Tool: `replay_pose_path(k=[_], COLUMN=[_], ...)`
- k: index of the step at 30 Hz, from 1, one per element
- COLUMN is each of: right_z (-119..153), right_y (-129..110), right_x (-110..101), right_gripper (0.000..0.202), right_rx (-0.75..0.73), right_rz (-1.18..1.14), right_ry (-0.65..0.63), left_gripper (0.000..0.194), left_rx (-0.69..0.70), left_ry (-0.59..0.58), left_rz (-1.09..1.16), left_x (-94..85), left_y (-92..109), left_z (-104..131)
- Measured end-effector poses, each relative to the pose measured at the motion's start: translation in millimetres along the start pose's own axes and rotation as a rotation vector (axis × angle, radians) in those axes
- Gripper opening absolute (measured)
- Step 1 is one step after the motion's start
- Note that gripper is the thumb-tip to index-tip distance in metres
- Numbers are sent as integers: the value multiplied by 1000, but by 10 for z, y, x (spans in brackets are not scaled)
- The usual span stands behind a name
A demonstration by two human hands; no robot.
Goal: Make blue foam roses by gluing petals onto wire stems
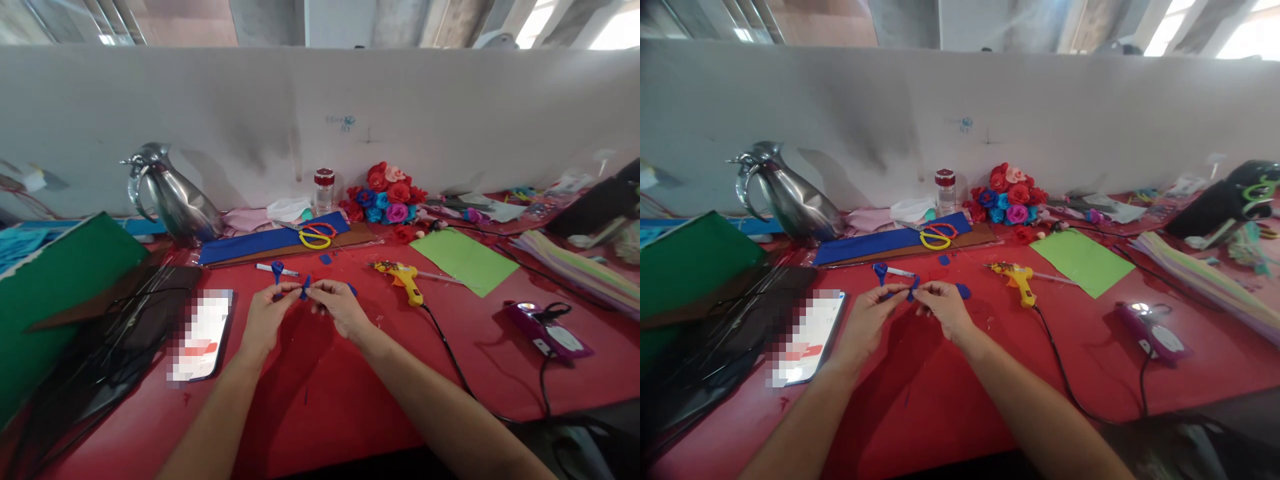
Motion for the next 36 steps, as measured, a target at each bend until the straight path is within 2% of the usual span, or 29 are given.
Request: replay_pose_path(k=[4, 12, 20, 25, 32, 36], right_z=[-4, -15, -41, -49, -39, -30], right_y=[-4, -10, -15, 3, -16, -51], right_x=[4, 8, -6, -12, -7, -30], right_gripper=[23, 17, 9, 6, 8, 10], right_rx=[-14, -43, -112, -161, -184, -255], right_rz=[-24, -1, 30, 76, 121, 175], right_ry=[-5, -13, -4, 11, 13, 45], left_gripper=[18, 18, 12, 16, 26, 23], left_rx=[-37, -66, -25, -16, -120, -127], left_ry=[-39, -41, -54, -31, 5, -12], left_rz=[16, 7, 1, -43, -59, -58], left_x=[44, 43, 82, 61, 18, 55], left_y=[-5, 16, 44, 48, -8, -4], left_z=[29, 45, 51, 71, 77, 103])
Point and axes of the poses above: each hand's wrist, its own z-axis away from the middle knuckle, its own x-axis out of the palm, y = z × x, the point moved 8 cm from there along -z, towards the middle knuckle, and after that the axes turned 15 degrees about y, right-handed, at the moved point
